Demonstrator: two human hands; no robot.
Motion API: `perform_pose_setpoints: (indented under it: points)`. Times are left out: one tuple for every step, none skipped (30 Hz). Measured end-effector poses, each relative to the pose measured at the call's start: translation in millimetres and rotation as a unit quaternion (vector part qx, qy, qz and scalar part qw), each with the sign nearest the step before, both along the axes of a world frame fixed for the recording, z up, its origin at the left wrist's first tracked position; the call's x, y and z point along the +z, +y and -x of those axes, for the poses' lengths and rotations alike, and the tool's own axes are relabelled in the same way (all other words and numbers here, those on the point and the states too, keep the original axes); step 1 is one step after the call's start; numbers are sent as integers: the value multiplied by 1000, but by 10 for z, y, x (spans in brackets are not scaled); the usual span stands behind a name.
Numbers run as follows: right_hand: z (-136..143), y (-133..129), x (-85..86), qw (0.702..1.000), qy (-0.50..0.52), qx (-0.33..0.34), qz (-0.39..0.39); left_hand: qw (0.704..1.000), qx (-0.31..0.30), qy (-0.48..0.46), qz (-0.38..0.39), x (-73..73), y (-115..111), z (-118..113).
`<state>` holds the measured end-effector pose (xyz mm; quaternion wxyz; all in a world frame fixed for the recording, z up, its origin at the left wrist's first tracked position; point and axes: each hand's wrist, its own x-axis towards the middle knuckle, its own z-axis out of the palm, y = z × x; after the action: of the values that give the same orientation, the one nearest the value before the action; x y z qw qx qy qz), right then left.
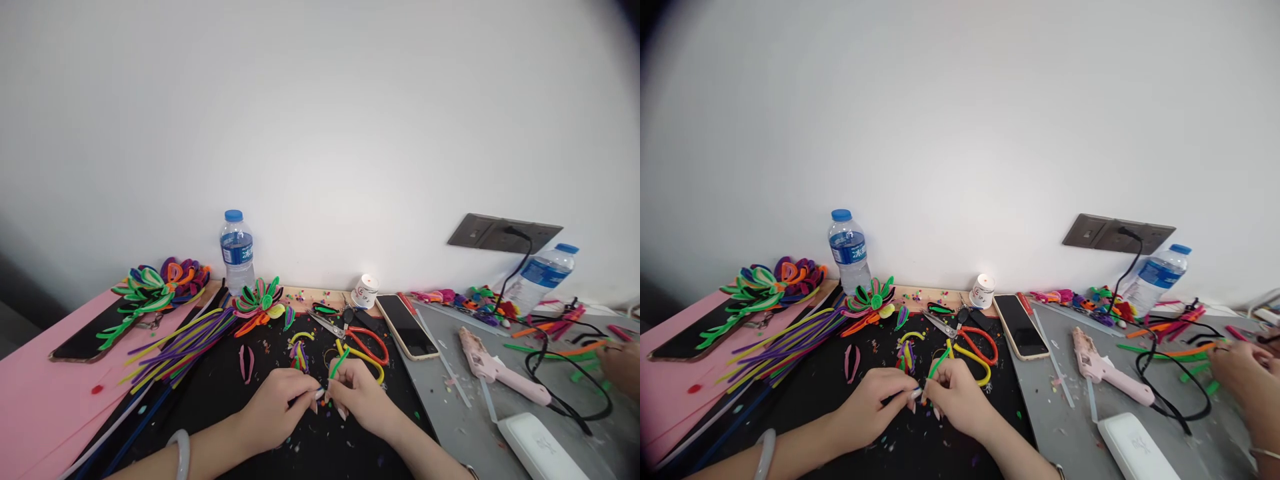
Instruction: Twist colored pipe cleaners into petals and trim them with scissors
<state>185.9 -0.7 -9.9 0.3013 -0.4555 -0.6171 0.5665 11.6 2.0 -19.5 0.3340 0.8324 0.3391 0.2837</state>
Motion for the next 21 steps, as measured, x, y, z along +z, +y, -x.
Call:
perform_pose_setpoints:
  points:
    - [1,5,-16,1000,15,-2,17,1000,-6,11,-11,-6,1,3]
    - [1,12,-30,999,27,-8,28,1000,-8,18,-16,-9,5,5]
    - [-1,20,-43,999,38,-17,35,1000,-5,20,-13,-8,12,5]
    - [-5,28,-52,998,48,-26,41,1000,3,15,-3,-4,22,4]
    - [-10,36,-57,996,60,-35,49,1000,14,4,10,4,36,2]
    - [-16,43,-59,995,75,-40,58,999,28,-11,24,16,52,1]
    - [-23,49,-57,992,93,-42,68,998,41,-26,36,29,69,1]
    - [-30,53,-52,990,111,-42,79,997,53,-41,44,43,87,3]
    - [-37,54,-46,987,130,-42,86,995,63,-52,48,54,104,7]
    - [-42,54,-38,984,146,-45,90,994,71,-62,51,63,119,13]
    - [-46,53,-31,982,159,-51,89,993,79,-69,53,68,131,20]
    - [-49,51,-25,980,170,-58,86,992,87,-75,58,68,140,27]
    - [-50,49,-20,978,179,-64,82,990,93,-82,65,64,146,32]
    - [-51,48,-17,977,185,-70,79,988,100,-88,74,56,151,36]
    - [-51,48,-15,976,190,-75,75,986,107,-97,84,45,154,38]
    - [-51,49,-13,975,193,-80,72,983,113,-107,96,32,157,38]
    - [-51,52,-12,975,194,-84,69,980,116,-119,112,18,159,36]
    - [-52,55,-11,975,195,-88,65,975,117,-132,133,5,161,33]
    - [-52,60,-10,974,196,-93,60,970,113,-146,156,-7,162,30]
    - [-52,65,-11,974,197,-97,56,965,107,-159,179,-16,163,27]
    - [-53,71,-13,974,197,-100,52,959,99,-172,200,-23,162,24]
